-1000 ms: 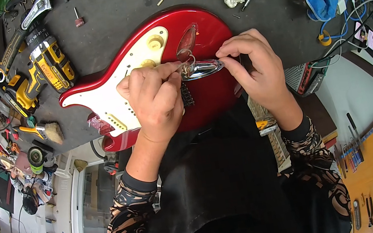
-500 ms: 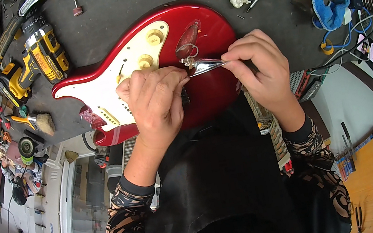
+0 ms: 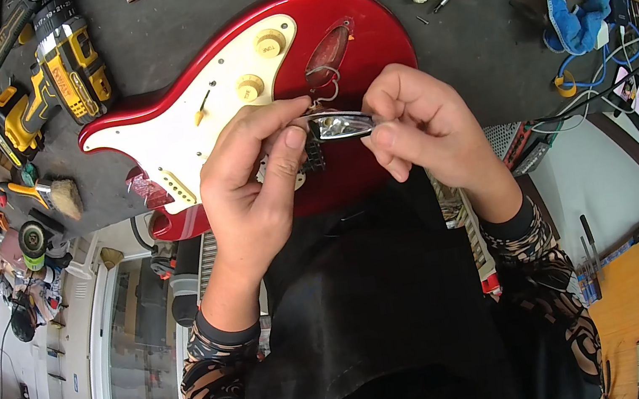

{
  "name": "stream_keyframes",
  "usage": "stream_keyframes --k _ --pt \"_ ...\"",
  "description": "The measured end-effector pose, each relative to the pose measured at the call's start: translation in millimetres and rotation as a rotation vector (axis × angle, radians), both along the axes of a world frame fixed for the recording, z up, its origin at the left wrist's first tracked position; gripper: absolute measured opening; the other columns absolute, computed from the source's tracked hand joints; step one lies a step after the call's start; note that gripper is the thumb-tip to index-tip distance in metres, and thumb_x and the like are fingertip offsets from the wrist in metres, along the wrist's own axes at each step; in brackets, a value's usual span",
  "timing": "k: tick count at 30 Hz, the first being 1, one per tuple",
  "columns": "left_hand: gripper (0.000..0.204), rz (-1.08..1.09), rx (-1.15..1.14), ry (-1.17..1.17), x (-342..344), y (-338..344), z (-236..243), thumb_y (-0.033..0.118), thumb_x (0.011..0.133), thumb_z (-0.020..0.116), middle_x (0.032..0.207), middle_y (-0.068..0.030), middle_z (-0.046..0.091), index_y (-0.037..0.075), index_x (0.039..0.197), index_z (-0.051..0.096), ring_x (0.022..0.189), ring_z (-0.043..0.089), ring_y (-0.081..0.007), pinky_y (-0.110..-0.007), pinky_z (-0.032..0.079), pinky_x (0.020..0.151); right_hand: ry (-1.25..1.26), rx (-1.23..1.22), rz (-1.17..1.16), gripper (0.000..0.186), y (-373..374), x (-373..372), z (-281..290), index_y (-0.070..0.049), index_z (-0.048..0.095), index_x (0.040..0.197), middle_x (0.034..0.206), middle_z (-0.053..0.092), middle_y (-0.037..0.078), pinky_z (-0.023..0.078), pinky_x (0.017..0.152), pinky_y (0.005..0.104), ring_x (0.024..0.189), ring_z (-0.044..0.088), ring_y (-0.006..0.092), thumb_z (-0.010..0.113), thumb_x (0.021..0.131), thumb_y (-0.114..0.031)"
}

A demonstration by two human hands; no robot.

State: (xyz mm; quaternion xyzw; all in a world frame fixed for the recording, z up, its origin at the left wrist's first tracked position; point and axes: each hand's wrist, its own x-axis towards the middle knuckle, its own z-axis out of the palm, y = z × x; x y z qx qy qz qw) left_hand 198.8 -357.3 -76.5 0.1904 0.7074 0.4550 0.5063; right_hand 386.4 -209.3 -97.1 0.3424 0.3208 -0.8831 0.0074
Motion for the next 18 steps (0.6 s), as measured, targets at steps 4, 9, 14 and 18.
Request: stream_keyframes --k 4,9,14,18 --pt "0.014 0.168 -0.008 -0.233 1.1 -2.5 0.0 0.000 0.108 0.066 0.099 -0.0074 0.075 -0.005 0.120 0.070 0.080 0.068 -0.0102 -0.025 0.057 0.074 0.044 0.078 -0.064 0.011 7.6 4.0 -5.7 -0.005 0.059 0.105 0.083 0.065 0.000 0.043 0.056 0.0194 0.064 0.056 0.0019 0.067 0.109 -0.012" --pt "0.015 0.271 0.018 -0.339 -0.6 -6.3 -1.1 0.002 0.111 0.060 0.097 -0.0109 0.076 -0.005 0.122 0.067 0.080 0.071 -0.0122 -0.027 0.060 0.075 -0.229 1.279 -0.033 0.015 28.0 -8.7 -32.2 -0.004 0.066 0.103 0.083 0.064 0.001 0.049 0.064 0.0265 0.071 0.061 0.0090 0.078 0.098 -0.010" --pt "0.021 0.282 0.013 -0.369 4.9 -11.6 -1.2 0.000 0.110 0.060 0.097 -0.0118 0.075 -0.006 0.129 0.067 0.080 0.072 -0.0139 -0.028 0.060 0.075 -0.328 1.237 0.311 0.022 53.1 -53.9 2.9 0.000 0.067 0.120 0.118 0.063 0.017 0.053 0.086 0.0376 0.100 0.066 0.0327 0.071 0.099 -0.007" --pt "0.029 0.326 0.039 -0.429 7.5 -15.2 -1.8 -0.001 0.110 0.058 0.100 -0.0125 0.074 -0.006 0.138 0.065 0.079 0.072 -0.0161 -0.030 0.061 0.075 -0.220 1.373 0.209 0.014 64.7 -56.0 -8.6 0.003 0.070 0.101 0.091 0.067 0.016 0.053 0.075 0.0378 0.081 0.066 0.0320 0.071 0.101 -0.010"
